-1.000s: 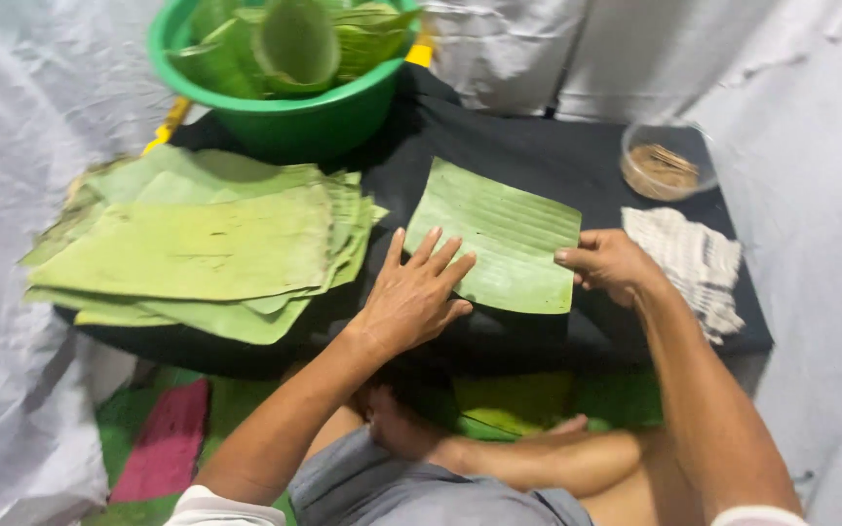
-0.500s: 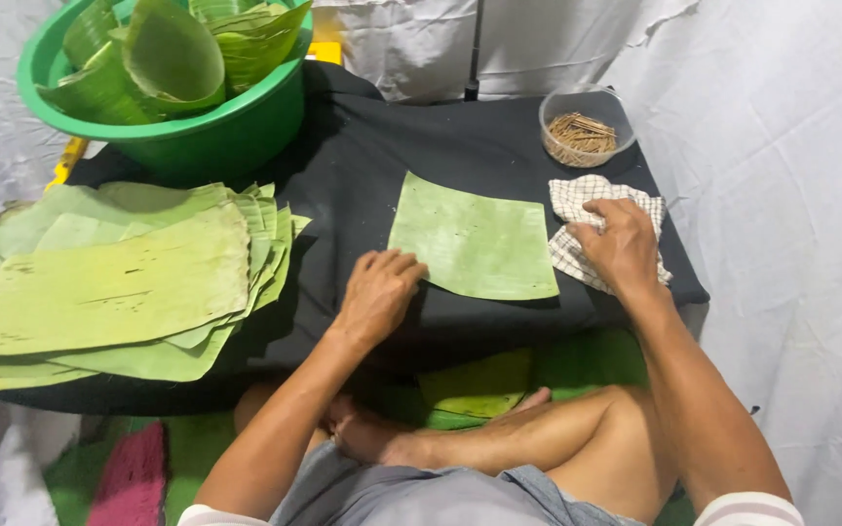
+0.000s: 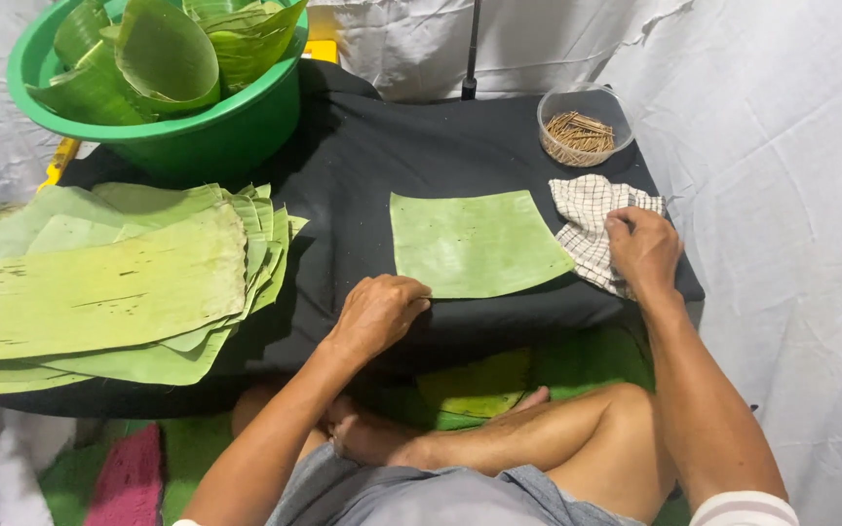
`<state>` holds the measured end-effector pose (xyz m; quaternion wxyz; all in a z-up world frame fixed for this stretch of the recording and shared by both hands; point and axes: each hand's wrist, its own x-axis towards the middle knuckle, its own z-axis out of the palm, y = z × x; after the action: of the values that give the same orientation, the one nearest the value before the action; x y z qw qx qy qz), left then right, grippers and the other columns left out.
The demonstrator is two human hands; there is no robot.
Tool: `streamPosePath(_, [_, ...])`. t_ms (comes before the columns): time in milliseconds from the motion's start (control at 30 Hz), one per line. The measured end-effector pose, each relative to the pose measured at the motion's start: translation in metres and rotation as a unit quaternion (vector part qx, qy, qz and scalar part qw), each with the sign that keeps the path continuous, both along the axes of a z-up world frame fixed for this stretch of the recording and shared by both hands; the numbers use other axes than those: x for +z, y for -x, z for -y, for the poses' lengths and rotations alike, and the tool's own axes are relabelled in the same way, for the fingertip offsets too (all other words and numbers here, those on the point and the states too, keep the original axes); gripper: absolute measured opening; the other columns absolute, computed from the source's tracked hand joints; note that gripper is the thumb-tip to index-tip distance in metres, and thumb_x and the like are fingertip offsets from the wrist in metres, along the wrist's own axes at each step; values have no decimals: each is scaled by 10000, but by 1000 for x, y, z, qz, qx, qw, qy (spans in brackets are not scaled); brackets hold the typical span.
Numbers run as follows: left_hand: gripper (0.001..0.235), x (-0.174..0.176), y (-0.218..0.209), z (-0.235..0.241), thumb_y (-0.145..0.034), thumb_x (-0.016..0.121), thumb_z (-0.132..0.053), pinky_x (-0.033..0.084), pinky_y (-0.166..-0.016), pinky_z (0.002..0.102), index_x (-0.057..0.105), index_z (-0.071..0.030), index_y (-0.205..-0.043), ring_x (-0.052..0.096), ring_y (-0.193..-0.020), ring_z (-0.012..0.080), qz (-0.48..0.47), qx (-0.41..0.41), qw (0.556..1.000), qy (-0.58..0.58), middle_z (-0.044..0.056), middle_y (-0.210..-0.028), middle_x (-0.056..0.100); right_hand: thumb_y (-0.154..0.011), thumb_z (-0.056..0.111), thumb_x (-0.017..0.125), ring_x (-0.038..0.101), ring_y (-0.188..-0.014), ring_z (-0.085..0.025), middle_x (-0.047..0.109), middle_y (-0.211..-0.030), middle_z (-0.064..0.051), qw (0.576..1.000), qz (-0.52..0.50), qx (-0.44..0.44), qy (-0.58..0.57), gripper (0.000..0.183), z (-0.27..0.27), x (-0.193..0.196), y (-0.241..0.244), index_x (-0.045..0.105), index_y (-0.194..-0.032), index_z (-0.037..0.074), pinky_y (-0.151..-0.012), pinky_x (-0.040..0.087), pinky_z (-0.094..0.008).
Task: The person cleans individual banana leaves using a cloth and then folds them into cone-shaped containers.
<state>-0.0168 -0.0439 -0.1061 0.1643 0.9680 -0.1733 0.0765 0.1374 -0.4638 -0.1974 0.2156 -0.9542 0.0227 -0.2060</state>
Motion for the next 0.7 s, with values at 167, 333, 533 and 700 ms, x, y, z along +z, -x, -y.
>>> streamPosePath(167, [183,-3,-23,-3,-968,650,-347,556,-784,455,777,-229,-1026,737,-934,293,-25,10,1000,3,40,-930,781,-854,342,780,665,-1108,-406,744,-1136,-113,997,-25,51,49,360,-32,29,27,778,-1165,161,-923,477,-593])
streamPosePath(333, [257,-1,-31,-12,-964,634,-406,368,-1137,575,726,-297,-1179,538,-1370,296,-71,74,994,-31,6,-1329,680,-913,88,762,717,-993,-400,746,-1022,-140,994,72,85,9,177,-8,24,30,792,-1087,98,-901,552,-488])
streamPosePath(533, [753,9,-36,-18,-860,714,-461,147,-1205,681,437,-224,-1519,205,-1542,333,-225,45,972,-42,15,-1650,310,-976,58,679,607,-747,-242,714,-925,-180,983,61,20,-174,295,-34,125,69,733,-1238,-67,-660,482,-340])
streamPosePath(700, [953,34,-45,-19,-857,687,-616,70,-1233,685,286,-221,-1627,114,-1585,360,-301,56,947,-102,33,-1720,195,-867,84,762,715,-1033,-342,757,-1024,-145,974,-4,114,-193,245,-119,136,75,780,-1107,132,-851,553,-423])
